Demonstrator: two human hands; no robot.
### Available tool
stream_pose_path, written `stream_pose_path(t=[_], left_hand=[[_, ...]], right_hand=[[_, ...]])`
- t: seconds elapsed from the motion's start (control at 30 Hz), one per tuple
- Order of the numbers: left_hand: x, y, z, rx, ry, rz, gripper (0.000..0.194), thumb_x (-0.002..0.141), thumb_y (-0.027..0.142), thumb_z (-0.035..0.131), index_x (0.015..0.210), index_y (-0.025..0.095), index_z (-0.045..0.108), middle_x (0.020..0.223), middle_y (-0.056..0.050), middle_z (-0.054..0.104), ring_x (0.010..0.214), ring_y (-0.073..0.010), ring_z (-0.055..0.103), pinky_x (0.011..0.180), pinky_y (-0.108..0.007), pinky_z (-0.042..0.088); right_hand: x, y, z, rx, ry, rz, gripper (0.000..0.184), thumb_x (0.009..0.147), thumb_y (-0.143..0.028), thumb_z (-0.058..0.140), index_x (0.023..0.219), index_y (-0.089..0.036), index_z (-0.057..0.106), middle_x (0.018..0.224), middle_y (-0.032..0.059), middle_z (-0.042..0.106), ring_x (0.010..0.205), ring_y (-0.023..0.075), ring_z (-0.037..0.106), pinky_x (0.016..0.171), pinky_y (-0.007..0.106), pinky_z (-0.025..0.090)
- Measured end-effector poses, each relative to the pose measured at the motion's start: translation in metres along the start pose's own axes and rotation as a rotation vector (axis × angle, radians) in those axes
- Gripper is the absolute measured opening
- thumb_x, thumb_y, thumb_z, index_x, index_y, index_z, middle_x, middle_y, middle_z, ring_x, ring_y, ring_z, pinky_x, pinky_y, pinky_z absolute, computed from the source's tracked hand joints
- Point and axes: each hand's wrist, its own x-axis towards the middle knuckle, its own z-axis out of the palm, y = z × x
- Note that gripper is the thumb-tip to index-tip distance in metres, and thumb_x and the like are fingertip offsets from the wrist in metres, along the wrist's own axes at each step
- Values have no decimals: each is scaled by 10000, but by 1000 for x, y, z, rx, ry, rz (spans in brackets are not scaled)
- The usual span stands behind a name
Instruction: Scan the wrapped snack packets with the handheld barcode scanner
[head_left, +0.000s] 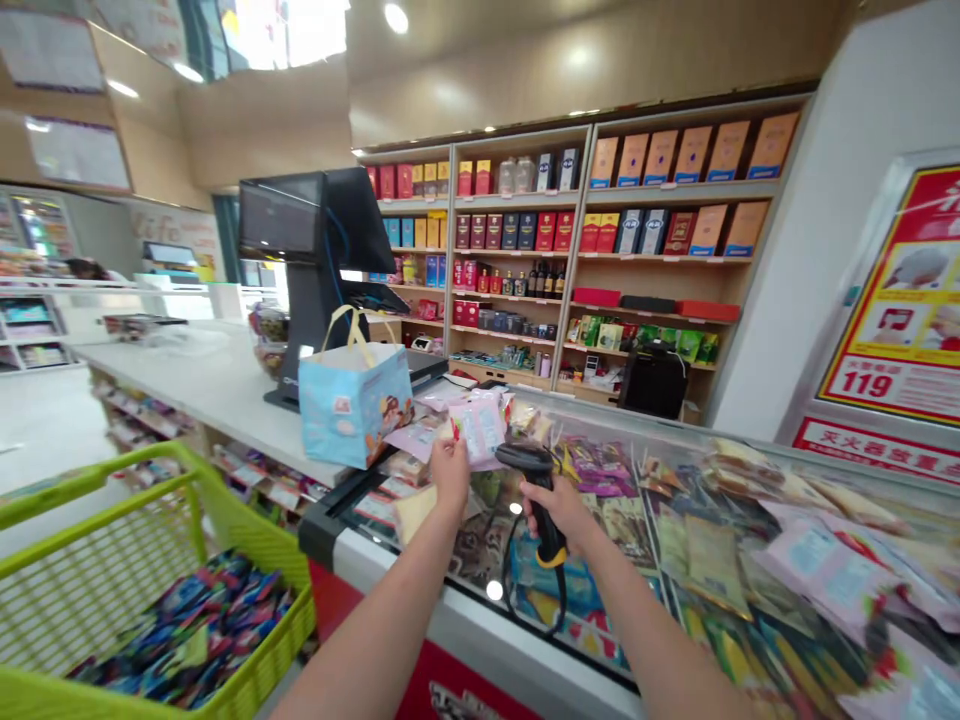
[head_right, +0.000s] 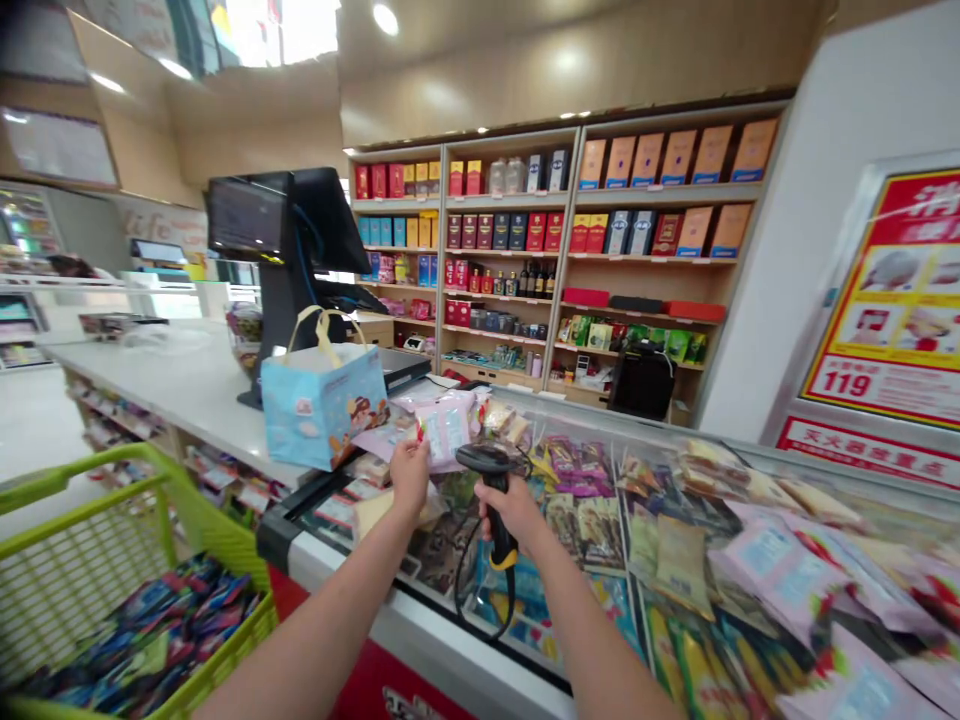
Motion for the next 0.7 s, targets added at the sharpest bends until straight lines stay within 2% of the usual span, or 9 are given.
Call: stream_pose_path(t=[0.07,0.13,0.23,0.3,0.53,0.63,0.7], left_hand=[[12,-3,-19,16,75,25,97,741,264,588,805,199,556,745,-24,642,766,-218,654,775,-373,522],[19,-5,-32,8,127,82,187,736,193,557,922,194,570,896,-72,685,890,-232,674,858,-394,521],[23,-9,-44,78,198,200,367,698,118,536,1056,187,578,1134,-134,668,1114,-254,625,1006,-419,460],[23,-9,-48,155,224,260,405,693,120,536,1089,191,587,1204,-143,646,1201,-270,575,1069,-440,408],[15,3,-44,226,148,385,311,752,229,516,1044,176,611,1260,-162,618,1263,-312,509,1133,-524,303],[12,10,-35,197,121,459,307,757,258,528,1045,181,603,1281,-150,608,1281,-310,491,1150,-531,270],[7,13,-23,144,78,509,292,765,285,531,1032,191,601,1274,-142,609,1275,-301,497,1140,-511,302]], right_hand=[[10,3,15,-16,-66,9,449,598,-509,770,813,-191,538,524,-66,558,380,93,493,374,229,436],[18,5,27,-47,-114,26,427,611,-498,762,798,-195,526,529,-65,560,380,93,496,379,230,437],[24,9,37,-91,-151,48,404,612,-483,756,743,-197,504,525,-59,561,375,91,492,385,238,437],[26,10,39,-97,-156,53,399,605,-473,757,745,-195,508,521,-60,560,367,92,487,386,244,437],[25,8,31,-43,-76,71,399,575,-465,763,749,-186,535,496,-58,559,362,104,489,370,250,438],[24,4,24,3,-43,69,393,571,-467,771,697,-189,524,486,-61,553,362,96,483,370,249,453],[24,1,17,22,-24,53,392,581,-469,781,704,-188,536,492,-64,560,368,91,488,370,235,453]])
